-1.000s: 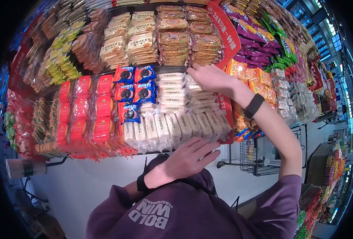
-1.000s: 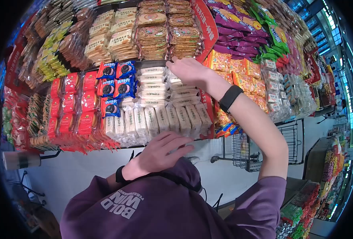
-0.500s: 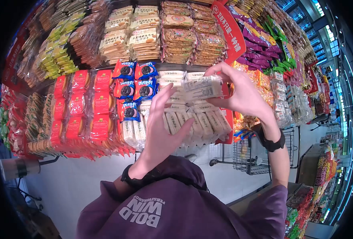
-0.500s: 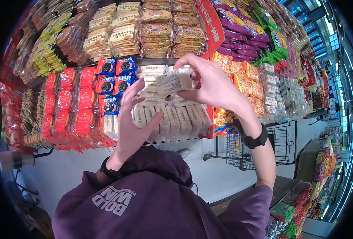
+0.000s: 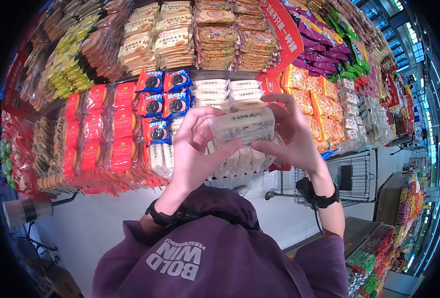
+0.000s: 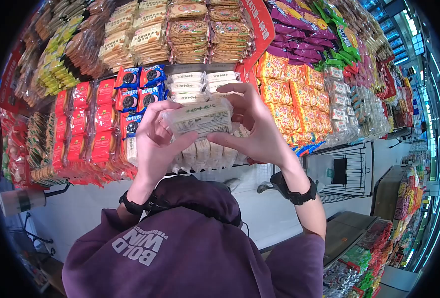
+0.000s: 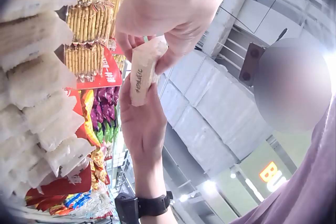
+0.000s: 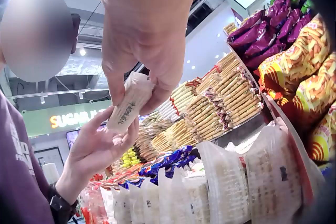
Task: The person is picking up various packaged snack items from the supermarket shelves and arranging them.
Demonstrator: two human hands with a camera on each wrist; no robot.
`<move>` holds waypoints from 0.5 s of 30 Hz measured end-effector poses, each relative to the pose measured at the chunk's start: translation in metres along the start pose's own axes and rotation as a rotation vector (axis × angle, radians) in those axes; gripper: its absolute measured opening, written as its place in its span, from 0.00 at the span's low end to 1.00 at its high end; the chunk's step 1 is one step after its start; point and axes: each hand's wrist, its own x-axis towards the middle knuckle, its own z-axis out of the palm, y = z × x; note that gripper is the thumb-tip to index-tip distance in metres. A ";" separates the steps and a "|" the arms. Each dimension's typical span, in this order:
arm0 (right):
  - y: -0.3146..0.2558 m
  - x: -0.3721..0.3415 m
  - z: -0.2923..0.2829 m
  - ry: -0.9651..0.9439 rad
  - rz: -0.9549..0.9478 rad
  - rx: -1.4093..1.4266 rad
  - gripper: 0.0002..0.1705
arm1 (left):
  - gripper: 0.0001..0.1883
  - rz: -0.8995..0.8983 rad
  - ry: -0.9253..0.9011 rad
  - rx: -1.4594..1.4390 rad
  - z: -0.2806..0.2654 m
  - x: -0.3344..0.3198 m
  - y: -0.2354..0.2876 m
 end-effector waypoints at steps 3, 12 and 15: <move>0.007 0.002 -0.002 -0.010 -0.035 0.106 0.46 | 0.35 0.013 -0.002 0.093 0.004 -0.005 0.003; -0.009 0.023 0.013 -0.009 0.044 0.212 0.30 | 0.20 -0.239 -0.071 -0.100 0.021 -0.016 0.010; -0.014 0.022 0.012 -0.025 0.104 0.130 0.22 | 0.16 -0.307 -0.006 -0.066 0.012 -0.016 0.009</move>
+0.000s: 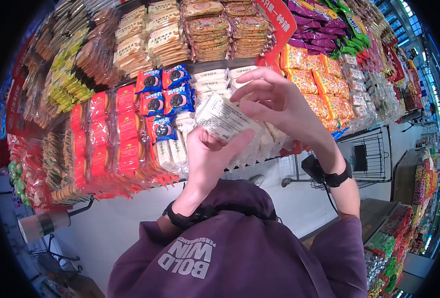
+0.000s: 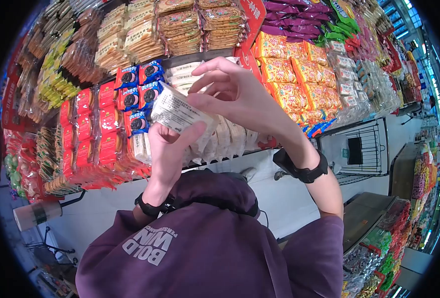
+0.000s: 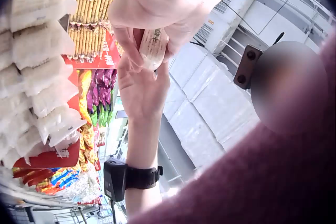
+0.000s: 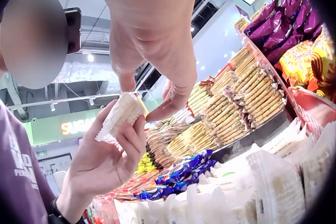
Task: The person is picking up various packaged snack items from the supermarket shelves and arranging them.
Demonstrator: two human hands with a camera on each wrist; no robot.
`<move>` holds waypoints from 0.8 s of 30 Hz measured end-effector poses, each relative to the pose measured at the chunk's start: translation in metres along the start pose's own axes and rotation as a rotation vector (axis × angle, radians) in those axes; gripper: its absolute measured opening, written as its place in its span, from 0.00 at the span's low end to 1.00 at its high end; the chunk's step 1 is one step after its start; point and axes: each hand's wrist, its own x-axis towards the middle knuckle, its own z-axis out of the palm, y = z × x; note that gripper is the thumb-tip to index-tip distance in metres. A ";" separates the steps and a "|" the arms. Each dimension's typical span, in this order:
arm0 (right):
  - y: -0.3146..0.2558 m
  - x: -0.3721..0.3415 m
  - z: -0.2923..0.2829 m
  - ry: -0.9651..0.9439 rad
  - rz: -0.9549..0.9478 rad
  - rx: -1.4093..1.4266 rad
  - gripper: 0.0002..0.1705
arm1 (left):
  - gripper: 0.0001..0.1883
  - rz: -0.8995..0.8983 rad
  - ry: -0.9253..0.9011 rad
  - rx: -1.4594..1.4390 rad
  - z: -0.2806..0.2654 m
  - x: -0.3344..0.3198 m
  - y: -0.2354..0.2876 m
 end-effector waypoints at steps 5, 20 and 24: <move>0.000 -0.005 -0.004 -0.069 0.004 -0.128 0.17 | 0.12 0.044 0.041 0.110 0.001 0.000 0.001; -0.007 -0.006 -0.009 -0.027 -0.081 -0.033 0.13 | 0.09 0.100 -0.172 -0.012 0.000 -0.003 0.014; -0.008 -0.005 -0.011 -0.038 -0.052 -0.046 0.12 | 0.08 0.102 -0.169 -0.042 0.001 -0.002 0.013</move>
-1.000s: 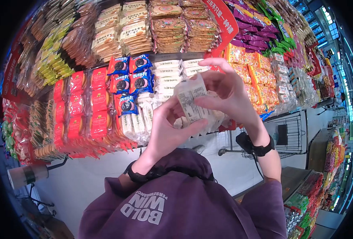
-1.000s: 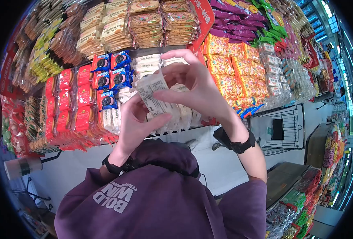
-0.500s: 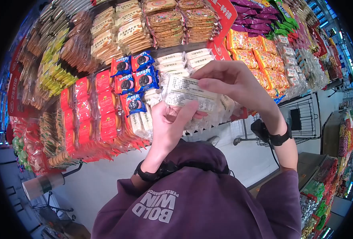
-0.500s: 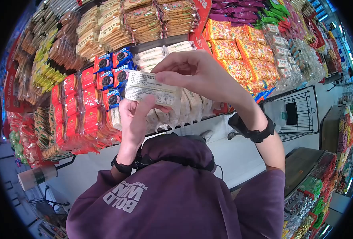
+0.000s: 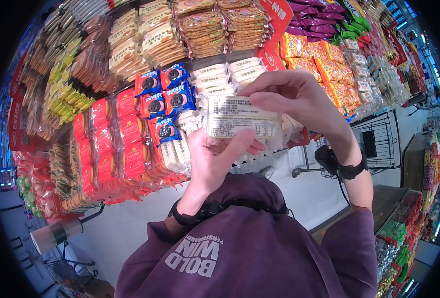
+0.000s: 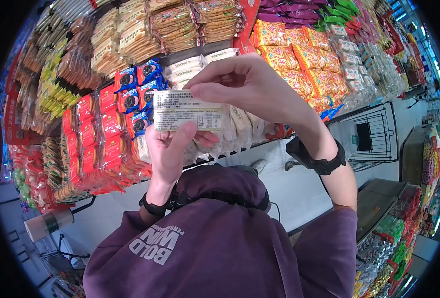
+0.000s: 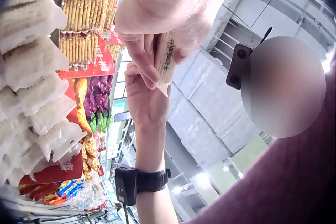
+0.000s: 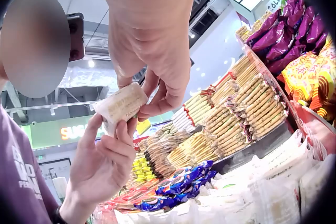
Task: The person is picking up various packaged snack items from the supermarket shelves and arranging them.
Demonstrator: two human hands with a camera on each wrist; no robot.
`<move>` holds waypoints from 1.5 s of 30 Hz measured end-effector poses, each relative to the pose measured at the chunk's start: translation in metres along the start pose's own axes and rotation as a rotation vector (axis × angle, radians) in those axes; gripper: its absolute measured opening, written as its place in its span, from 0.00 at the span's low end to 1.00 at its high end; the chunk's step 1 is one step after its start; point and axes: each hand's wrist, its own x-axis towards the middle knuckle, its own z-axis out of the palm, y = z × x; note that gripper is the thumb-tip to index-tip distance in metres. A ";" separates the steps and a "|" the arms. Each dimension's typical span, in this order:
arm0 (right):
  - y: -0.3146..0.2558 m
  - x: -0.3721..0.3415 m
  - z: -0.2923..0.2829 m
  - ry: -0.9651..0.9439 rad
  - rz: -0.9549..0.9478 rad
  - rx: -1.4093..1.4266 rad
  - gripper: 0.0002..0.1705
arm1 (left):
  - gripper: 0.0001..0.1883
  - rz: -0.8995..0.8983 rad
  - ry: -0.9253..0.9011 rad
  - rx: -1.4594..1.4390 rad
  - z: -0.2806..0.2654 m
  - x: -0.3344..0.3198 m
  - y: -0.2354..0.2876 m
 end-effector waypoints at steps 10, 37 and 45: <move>0.006 0.002 -0.003 0.008 0.091 -0.022 0.13 | 0.26 0.151 0.059 0.045 0.000 0.004 -0.015; 0.010 -0.022 0.013 0.121 -0.414 -0.328 0.30 | 0.39 0.257 0.119 0.117 -0.012 0.007 -0.014; 0.013 -0.022 0.011 0.137 -0.460 -0.374 0.30 | 0.40 0.221 0.105 0.093 -0.013 0.005 -0.014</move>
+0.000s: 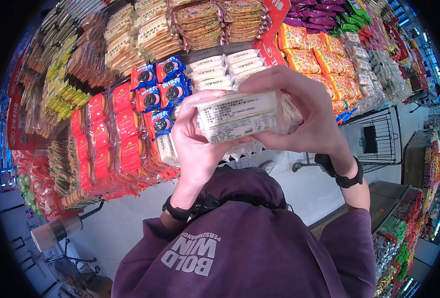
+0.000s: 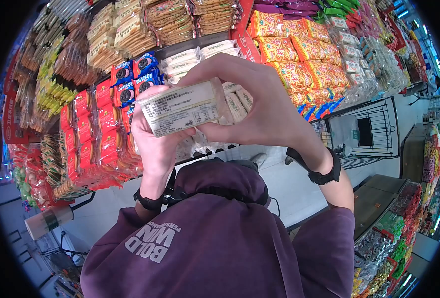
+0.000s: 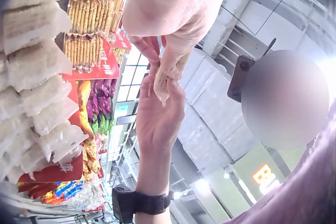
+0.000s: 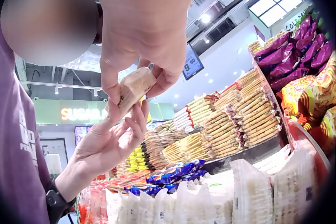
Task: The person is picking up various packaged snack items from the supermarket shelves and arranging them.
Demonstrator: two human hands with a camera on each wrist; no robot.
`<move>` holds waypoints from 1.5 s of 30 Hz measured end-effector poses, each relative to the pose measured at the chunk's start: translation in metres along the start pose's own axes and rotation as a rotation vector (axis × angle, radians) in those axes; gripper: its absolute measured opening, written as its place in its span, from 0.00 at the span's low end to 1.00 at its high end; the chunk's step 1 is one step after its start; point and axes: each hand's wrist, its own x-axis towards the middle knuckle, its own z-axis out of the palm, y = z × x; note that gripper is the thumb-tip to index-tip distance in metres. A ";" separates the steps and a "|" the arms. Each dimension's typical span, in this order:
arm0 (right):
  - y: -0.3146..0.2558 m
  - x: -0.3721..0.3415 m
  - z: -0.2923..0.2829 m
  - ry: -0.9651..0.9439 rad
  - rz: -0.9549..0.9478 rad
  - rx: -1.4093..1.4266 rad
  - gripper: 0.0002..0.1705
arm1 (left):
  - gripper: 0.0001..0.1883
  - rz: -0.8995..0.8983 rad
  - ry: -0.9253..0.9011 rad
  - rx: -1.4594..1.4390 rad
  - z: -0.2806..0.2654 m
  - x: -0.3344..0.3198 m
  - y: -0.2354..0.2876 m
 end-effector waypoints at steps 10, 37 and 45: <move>0.021 -0.008 0.009 -0.061 -0.011 -0.096 0.33 | 0.40 0.294 -0.172 0.235 -0.008 0.008 -0.012; -0.022 -0.002 0.015 0.115 -0.027 -0.181 0.36 | 0.24 -0.300 -0.087 -0.717 -0.020 0.000 -0.014; -0.010 -0.014 0.012 0.184 0.008 -0.179 0.28 | 0.28 -0.055 -0.094 -0.294 -0.003 0.007 -0.005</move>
